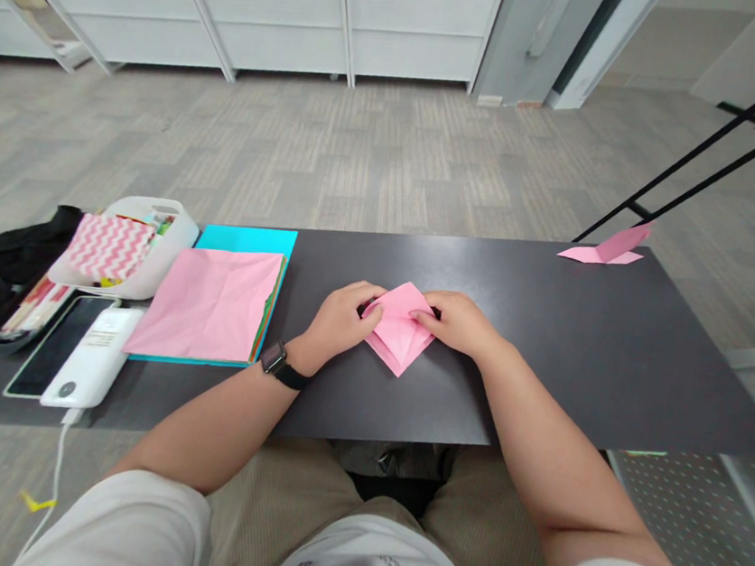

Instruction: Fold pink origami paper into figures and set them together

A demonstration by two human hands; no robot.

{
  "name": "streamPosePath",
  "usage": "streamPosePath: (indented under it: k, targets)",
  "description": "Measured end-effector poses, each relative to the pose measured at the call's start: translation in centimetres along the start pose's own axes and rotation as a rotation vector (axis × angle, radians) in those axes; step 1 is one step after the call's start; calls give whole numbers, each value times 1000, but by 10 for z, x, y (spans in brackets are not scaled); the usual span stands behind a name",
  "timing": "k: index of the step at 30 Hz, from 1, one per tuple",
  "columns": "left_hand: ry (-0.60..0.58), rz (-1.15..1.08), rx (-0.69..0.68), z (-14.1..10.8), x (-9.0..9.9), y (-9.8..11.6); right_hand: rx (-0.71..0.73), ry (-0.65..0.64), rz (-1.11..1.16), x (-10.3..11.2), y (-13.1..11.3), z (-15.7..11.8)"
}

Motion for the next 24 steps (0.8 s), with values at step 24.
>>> streamPosePath:
  k: [24]
  targets:
    - [14,111,-483,-8,12,6,64,-27,224,3,6,-5]
Point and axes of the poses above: each hand's wrist, its own z-axis towards the middle knuckle, its own x-axis out of the back of the hand, y = z × x, the point moved 3 cm from there along z, towards the middle knuckle, and after that the axes turned 11 degrees about x, right-handed, at the moved point
